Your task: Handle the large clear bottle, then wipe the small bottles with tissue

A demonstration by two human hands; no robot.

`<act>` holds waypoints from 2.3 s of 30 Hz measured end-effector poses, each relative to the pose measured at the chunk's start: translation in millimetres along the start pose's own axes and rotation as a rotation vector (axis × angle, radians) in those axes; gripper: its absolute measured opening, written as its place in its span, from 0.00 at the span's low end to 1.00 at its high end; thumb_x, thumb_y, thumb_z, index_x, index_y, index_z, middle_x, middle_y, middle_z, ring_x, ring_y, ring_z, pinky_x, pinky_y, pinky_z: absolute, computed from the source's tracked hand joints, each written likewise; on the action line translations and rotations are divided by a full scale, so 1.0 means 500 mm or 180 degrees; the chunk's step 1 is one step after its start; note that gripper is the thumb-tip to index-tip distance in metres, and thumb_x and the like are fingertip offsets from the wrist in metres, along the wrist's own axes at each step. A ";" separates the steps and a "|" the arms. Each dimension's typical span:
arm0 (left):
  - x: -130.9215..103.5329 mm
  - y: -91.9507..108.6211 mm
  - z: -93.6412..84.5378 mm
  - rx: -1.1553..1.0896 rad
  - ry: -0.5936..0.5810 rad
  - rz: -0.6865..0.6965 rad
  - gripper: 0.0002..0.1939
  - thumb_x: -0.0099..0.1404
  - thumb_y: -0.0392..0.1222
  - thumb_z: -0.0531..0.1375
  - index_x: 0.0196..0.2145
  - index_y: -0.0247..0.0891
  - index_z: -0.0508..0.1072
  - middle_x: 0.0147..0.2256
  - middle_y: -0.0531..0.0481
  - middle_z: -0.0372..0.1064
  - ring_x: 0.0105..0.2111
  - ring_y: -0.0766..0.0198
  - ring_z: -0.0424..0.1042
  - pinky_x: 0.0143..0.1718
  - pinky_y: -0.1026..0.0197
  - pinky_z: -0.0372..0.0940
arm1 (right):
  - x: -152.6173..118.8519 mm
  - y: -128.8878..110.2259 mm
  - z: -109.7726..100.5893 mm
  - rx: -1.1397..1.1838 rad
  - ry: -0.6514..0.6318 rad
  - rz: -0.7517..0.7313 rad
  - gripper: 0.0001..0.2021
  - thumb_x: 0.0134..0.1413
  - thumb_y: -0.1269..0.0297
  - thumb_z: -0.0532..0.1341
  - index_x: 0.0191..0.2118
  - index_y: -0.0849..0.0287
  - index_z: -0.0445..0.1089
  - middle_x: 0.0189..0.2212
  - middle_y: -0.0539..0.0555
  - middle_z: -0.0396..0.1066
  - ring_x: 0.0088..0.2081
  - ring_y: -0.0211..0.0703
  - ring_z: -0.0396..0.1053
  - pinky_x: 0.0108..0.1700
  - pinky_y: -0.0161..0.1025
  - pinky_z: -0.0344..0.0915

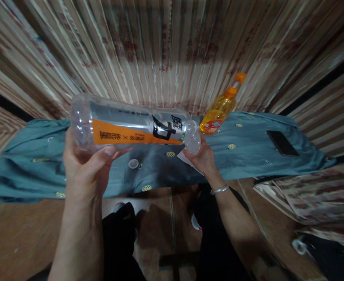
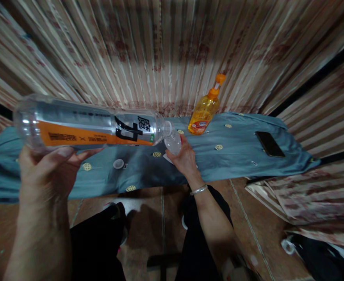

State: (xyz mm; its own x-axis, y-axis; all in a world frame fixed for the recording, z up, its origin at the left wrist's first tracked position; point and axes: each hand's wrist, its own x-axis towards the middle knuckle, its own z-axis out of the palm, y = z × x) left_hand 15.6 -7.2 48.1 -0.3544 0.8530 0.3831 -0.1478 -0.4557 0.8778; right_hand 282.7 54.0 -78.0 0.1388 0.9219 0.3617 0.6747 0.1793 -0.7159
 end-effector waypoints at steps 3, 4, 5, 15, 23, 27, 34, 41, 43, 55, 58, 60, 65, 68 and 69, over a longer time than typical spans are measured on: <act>0.001 0.001 -0.001 -0.0015 -0.0041 -0.0016 0.23 0.44 0.34 0.71 0.40 0.41 0.76 0.40 0.48 0.77 0.36 0.56 0.79 0.36 0.48 0.80 | 0.000 0.003 0.000 0.0020 0.0020 -0.0035 0.40 0.45 0.54 0.69 0.64 0.60 0.60 0.55 0.65 0.74 0.54 0.61 0.75 0.55 0.57 0.72; 0.001 0.002 0.000 -0.0035 -0.0050 -0.0028 0.23 0.44 0.34 0.71 0.40 0.40 0.76 0.40 0.48 0.77 0.36 0.56 0.79 0.35 0.48 0.80 | 0.000 0.003 0.000 0.0018 0.0027 -0.0037 0.40 0.45 0.54 0.69 0.64 0.60 0.60 0.56 0.65 0.74 0.54 0.61 0.74 0.55 0.57 0.72; 0.001 0.003 0.001 -0.0058 -0.0043 -0.0050 0.23 0.43 0.33 0.71 0.40 0.41 0.75 0.40 0.49 0.77 0.36 0.56 0.79 0.35 0.49 0.80 | 0.000 0.003 0.000 0.0013 0.0026 -0.0034 0.40 0.45 0.54 0.69 0.64 0.60 0.60 0.56 0.65 0.74 0.55 0.61 0.74 0.55 0.57 0.72; 0.001 0.006 0.007 -0.0172 0.0085 -0.0115 0.21 0.41 0.32 0.71 0.36 0.42 0.76 0.37 0.52 0.78 0.34 0.58 0.79 0.32 0.53 0.81 | 0.000 -0.005 0.002 0.0002 0.0059 0.0055 0.39 0.44 0.54 0.69 0.62 0.62 0.61 0.54 0.65 0.75 0.54 0.62 0.75 0.55 0.57 0.72; 0.004 0.004 0.004 -0.0180 0.0161 -0.0121 0.22 0.39 0.32 0.71 0.35 0.40 0.77 0.37 0.51 0.79 0.33 0.57 0.80 0.30 0.54 0.81 | 0.001 -0.003 0.002 -0.0059 0.0020 0.0058 0.39 0.45 0.54 0.69 0.63 0.62 0.61 0.53 0.66 0.76 0.53 0.62 0.75 0.54 0.57 0.73; 0.005 0.005 0.005 -0.0166 0.0197 -0.0188 0.22 0.37 0.33 0.71 0.35 0.39 0.76 0.37 0.51 0.78 0.33 0.56 0.80 0.30 0.53 0.81 | 0.000 -0.001 0.002 0.0021 0.0063 -0.0010 0.39 0.45 0.53 0.69 0.63 0.61 0.61 0.55 0.65 0.75 0.55 0.63 0.74 0.55 0.57 0.72; 0.006 0.008 0.011 -0.0111 0.0334 -0.0271 0.22 0.35 0.33 0.70 0.33 0.39 0.76 0.35 0.50 0.77 0.32 0.56 0.79 0.28 0.52 0.81 | 0.001 -0.009 -0.001 0.0036 0.0011 0.0126 0.40 0.44 0.55 0.69 0.63 0.64 0.61 0.54 0.67 0.75 0.55 0.64 0.74 0.56 0.57 0.72; 0.006 0.010 0.013 -0.0147 0.0310 -0.0240 0.24 0.35 0.32 0.70 0.35 0.39 0.76 0.35 0.50 0.77 0.32 0.56 0.79 0.29 0.52 0.81 | -0.001 -0.002 0.004 0.0053 0.0094 0.0023 0.39 0.44 0.55 0.69 0.62 0.61 0.62 0.54 0.65 0.75 0.54 0.63 0.75 0.55 0.56 0.72; 0.006 0.010 0.014 -0.0158 0.0327 -0.0247 0.25 0.34 0.32 0.70 0.35 0.39 0.76 0.35 0.50 0.77 0.32 0.55 0.79 0.28 0.52 0.81 | -0.001 0.000 0.004 0.0058 0.0105 0.0019 0.38 0.44 0.54 0.69 0.62 0.61 0.62 0.54 0.64 0.76 0.53 0.62 0.76 0.54 0.56 0.73; 0.004 0.017 0.020 -0.0157 0.0335 -0.0254 0.23 0.34 0.31 0.68 0.32 0.40 0.74 0.33 0.52 0.78 0.30 0.56 0.79 0.28 0.51 0.81 | 0.000 -0.001 0.004 0.0060 0.0103 0.0005 0.38 0.44 0.55 0.69 0.62 0.60 0.62 0.55 0.65 0.75 0.55 0.62 0.75 0.55 0.57 0.72; 0.005 0.015 0.020 -0.0152 0.0324 -0.0241 0.22 0.34 0.31 0.68 0.31 0.39 0.74 0.33 0.52 0.78 0.30 0.56 0.79 0.27 0.52 0.81 | 0.000 -0.004 0.004 0.0014 0.0078 0.0067 0.39 0.44 0.54 0.69 0.62 0.61 0.61 0.54 0.65 0.75 0.54 0.63 0.75 0.54 0.58 0.73; 0.005 0.013 0.019 -0.0159 0.0308 -0.0222 0.23 0.34 0.31 0.68 0.33 0.40 0.75 0.33 0.52 0.78 0.29 0.56 0.79 0.27 0.52 0.81 | -0.001 -0.006 0.002 -0.0030 0.0068 0.0116 0.39 0.44 0.54 0.69 0.62 0.61 0.61 0.53 0.65 0.76 0.52 0.64 0.76 0.54 0.58 0.73; 0.005 0.009 0.014 -0.0190 0.0202 -0.0157 0.27 0.36 0.30 0.68 0.38 0.42 0.75 0.34 0.53 0.79 0.30 0.57 0.80 0.29 0.52 0.81 | -0.001 -0.010 -0.001 -0.0055 0.0040 0.0171 0.40 0.44 0.54 0.69 0.63 0.61 0.61 0.53 0.65 0.76 0.52 0.64 0.76 0.53 0.58 0.73; 0.004 0.008 0.011 -0.0178 0.0130 -0.0093 0.27 0.38 0.31 0.69 0.39 0.43 0.75 0.35 0.54 0.79 0.32 0.57 0.80 0.30 0.52 0.81 | 0.000 -0.010 -0.002 -0.0029 0.0014 0.0145 0.40 0.44 0.54 0.69 0.63 0.62 0.60 0.54 0.65 0.76 0.54 0.63 0.75 0.54 0.57 0.73; 0.003 0.008 0.011 -0.0169 0.0123 -0.0079 0.26 0.39 0.31 0.69 0.39 0.44 0.75 0.36 0.54 0.78 0.32 0.58 0.80 0.29 0.52 0.81 | 0.000 -0.010 -0.002 -0.0015 0.0013 0.0124 0.39 0.44 0.54 0.69 0.63 0.61 0.61 0.54 0.64 0.76 0.54 0.63 0.75 0.54 0.56 0.73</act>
State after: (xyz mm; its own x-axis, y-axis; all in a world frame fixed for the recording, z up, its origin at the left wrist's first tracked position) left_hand 19.5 -6.3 53.7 -0.3853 0.8542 0.3490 -0.2054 -0.4481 0.8700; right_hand 280.1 52.5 -73.8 0.1681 0.9267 0.3360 0.6721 0.1416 -0.7268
